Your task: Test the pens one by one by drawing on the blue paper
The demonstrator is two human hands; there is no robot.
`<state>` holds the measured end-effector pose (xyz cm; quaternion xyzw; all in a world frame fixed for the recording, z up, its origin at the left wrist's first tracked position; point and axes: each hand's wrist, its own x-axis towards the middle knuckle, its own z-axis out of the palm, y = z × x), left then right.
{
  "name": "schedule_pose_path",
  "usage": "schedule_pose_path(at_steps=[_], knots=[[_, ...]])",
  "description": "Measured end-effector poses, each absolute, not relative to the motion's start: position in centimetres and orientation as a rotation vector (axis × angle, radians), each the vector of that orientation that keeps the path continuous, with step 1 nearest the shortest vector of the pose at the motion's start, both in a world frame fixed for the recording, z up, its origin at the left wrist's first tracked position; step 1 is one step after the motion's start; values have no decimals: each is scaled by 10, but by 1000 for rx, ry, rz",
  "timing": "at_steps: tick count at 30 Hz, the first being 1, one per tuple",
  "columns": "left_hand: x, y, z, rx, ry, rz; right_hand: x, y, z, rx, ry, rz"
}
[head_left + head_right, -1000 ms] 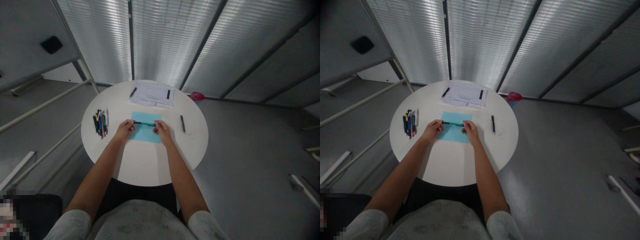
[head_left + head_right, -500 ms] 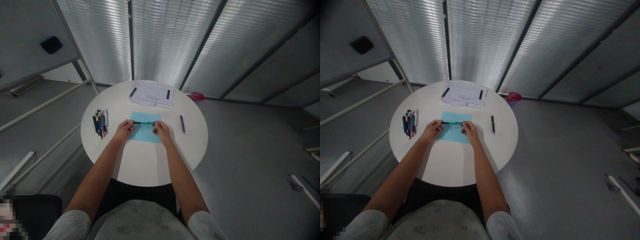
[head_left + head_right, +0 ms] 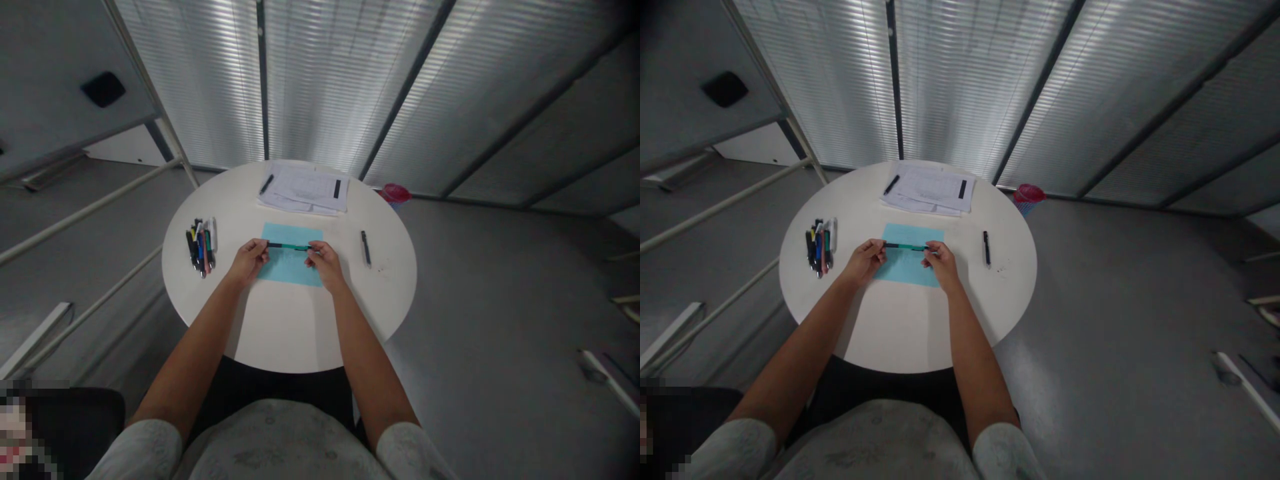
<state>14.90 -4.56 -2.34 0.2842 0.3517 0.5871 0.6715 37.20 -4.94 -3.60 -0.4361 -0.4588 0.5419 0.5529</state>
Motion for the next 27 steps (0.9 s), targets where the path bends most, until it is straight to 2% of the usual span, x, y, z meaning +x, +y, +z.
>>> schedule_pose_path(at_steps=[8, 27], knots=[[149, -45, -26, 651, 762, 1319, 369, -56, -22, -1209, -1178, 1324], [147, -44, -28, 601, 771, 1340, 373, -47, -38, -1117, -996, 1232]])
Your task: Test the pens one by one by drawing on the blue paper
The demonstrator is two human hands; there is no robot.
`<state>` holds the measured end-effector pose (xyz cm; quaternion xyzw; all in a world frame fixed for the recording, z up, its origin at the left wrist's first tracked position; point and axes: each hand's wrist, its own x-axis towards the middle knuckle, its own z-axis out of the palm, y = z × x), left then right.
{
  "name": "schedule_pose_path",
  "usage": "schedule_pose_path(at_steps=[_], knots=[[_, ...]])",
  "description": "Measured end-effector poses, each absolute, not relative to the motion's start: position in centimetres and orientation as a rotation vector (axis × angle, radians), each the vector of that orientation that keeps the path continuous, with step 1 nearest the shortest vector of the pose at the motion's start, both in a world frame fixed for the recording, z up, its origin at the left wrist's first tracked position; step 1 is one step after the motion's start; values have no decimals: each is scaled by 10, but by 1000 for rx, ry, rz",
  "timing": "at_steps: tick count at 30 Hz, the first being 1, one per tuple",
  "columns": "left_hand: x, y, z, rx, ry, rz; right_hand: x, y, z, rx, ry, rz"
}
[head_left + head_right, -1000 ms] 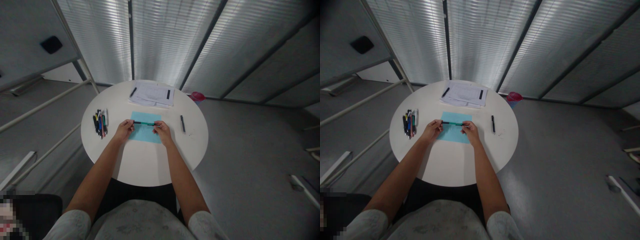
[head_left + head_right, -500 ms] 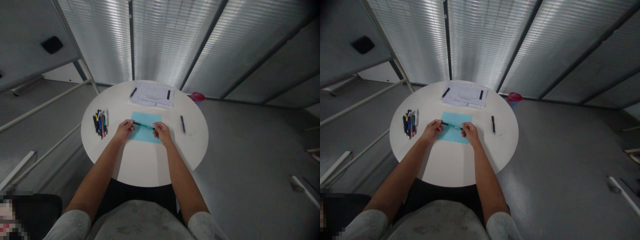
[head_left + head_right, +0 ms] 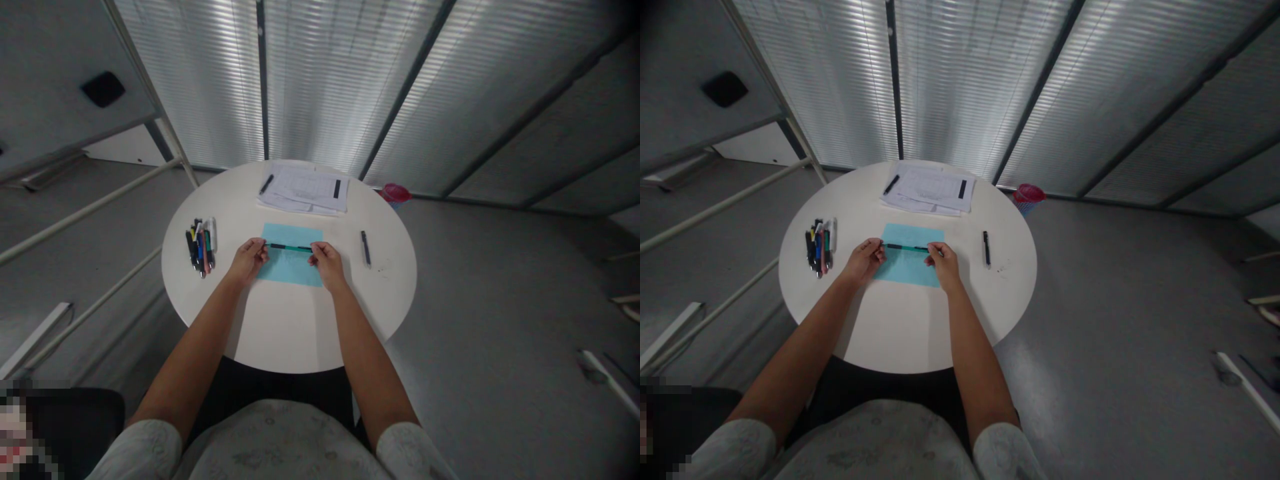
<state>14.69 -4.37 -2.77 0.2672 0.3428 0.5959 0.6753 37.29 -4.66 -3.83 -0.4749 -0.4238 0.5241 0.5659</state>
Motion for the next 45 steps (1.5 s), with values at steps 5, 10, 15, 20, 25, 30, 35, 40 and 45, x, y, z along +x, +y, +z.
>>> schedule_pose_path(at_steps=[5, 10, 15, 20, 25, 30, 35, 40, 45], knots=[[146, -43, -28, 571, 750, 1347, 373, -45, -37, -1007, -841, 1291], [146, -43, -25, 554, 762, 1356, 373, -45, -34, -942, -722, 1313], [147, -45, -19, 546, 773, 1368, 376, -43, -35, -872, -627, 1337], [148, -46, -18, 583, 862, 1464, 378, -43, -34, -834, -523, 1338], [154, -51, -23, 984, 1339, 1696, 381, -44, -31, -883, -478, 1312], [163, -57, -30, 1626, 1521, 1358, 383, -43, -32, -870, -469, 1312], [166, -57, -33, 1816, 1562, 1189, 382, -42, -34, -831, -410, 1352], [166, -57, -32, 1785, 1566, 1192, 382, -42, -36, -834, -443, 1350], [166, -57, -28, 1637, 1500, 1260, 381, -43, -36, -811, -444, 1372]])
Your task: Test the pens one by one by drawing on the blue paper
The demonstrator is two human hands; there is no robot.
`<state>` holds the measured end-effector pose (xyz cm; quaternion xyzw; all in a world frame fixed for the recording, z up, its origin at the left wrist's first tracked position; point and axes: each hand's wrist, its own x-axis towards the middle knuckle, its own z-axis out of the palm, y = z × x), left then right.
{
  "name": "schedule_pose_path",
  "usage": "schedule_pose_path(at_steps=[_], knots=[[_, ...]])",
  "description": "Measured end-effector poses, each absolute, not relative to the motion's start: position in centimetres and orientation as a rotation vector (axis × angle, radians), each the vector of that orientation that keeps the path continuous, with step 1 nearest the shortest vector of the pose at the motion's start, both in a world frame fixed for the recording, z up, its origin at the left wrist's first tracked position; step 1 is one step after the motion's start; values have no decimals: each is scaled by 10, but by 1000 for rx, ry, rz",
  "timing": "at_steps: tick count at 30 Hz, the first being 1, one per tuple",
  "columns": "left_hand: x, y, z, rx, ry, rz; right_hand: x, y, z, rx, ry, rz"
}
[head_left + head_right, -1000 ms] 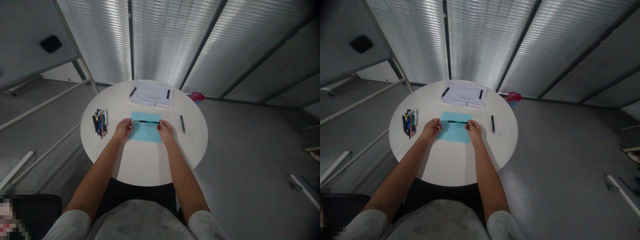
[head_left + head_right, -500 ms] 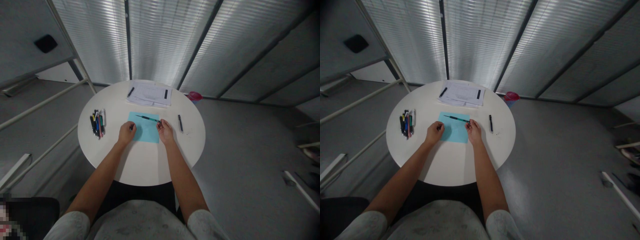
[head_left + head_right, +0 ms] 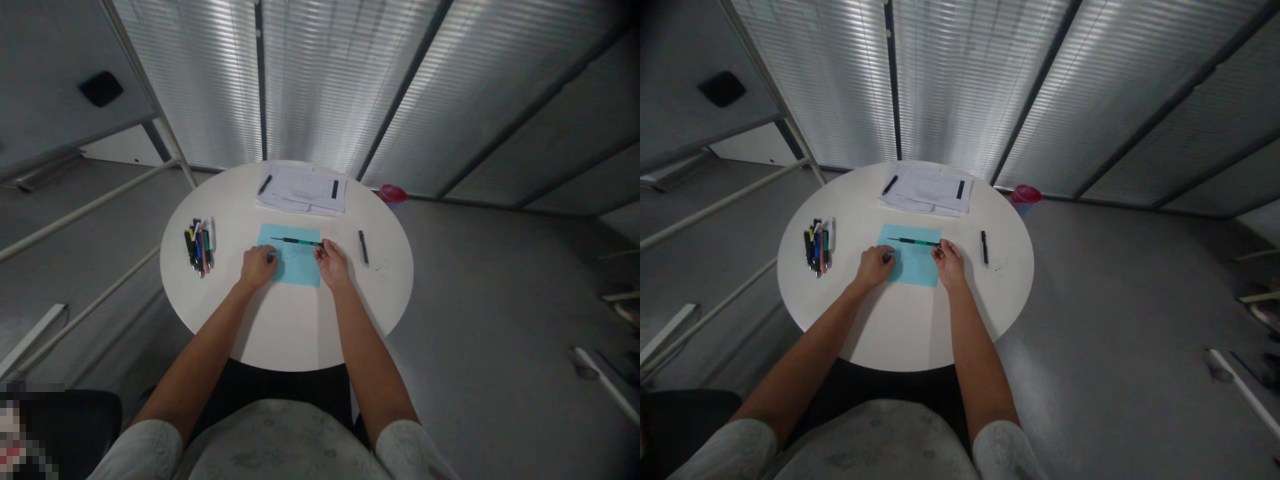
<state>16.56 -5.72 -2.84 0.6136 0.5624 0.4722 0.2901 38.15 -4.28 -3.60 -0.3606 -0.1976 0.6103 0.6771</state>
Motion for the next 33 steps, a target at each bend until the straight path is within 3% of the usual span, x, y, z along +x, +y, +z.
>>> schedule_pose_path(at_steps=[9, 21, 33], knots=[[159, -58, -21, 1223, 1273, 1454, 379, -45, -30, -872, -547, 1384], [157, -61, -19, 1443, 1176, 1253, 377, -45, -30, -881, -600, 1414], [159, -53, -32, 1378, 1323, 1277, 377, -46, -29, -848, -569, 1430]])
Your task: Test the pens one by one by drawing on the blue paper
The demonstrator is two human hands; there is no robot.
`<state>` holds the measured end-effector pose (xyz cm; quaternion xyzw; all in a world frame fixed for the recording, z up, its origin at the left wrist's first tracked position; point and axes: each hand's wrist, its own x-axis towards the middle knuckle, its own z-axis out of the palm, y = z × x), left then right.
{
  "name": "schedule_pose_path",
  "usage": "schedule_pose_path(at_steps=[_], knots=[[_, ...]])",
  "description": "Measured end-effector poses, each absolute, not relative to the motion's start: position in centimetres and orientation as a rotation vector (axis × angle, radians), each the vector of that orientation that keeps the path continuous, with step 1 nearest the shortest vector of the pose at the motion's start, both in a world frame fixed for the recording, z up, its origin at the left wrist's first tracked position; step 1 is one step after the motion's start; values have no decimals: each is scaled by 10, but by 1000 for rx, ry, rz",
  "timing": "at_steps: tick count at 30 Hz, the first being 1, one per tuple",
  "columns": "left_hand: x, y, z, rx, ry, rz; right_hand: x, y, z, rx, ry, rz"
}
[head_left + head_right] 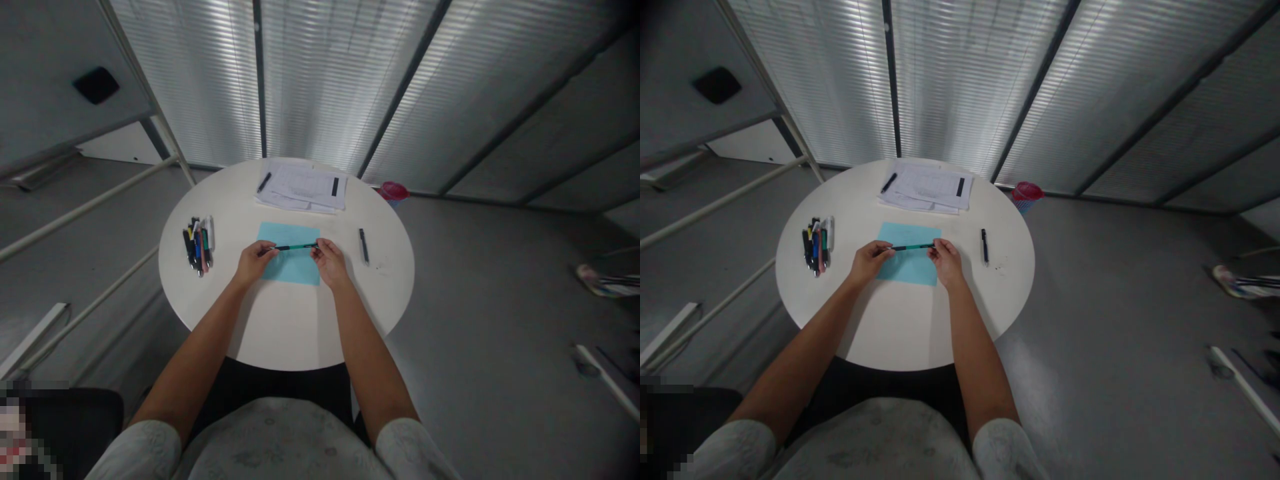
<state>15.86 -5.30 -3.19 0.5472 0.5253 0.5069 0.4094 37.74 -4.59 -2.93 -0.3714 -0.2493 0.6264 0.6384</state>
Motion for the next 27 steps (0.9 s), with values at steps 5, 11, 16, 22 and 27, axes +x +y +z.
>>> schedule_pose_path(at_steps=[5, 11, 16, 22, 27], knots=[[158, -55, -27, 1349, 1310, 1272, 378, -46, -29, -821, -538, 1428], [157, -54, -30, 1427, 1350, 1220, 377, -47, -25, -849, -561, 1442], [156, -55, -28, 1490, 1380, 1153, 378, -50, -24, -781, -612, 1516], [157, -56, -24, 1508, 1352, 1132, 377, -56, -22, -715, -792, 1669], [157, -56, -24, 1460, 1313, 1164, 374, -61, -22, -644, -880, 1774]])
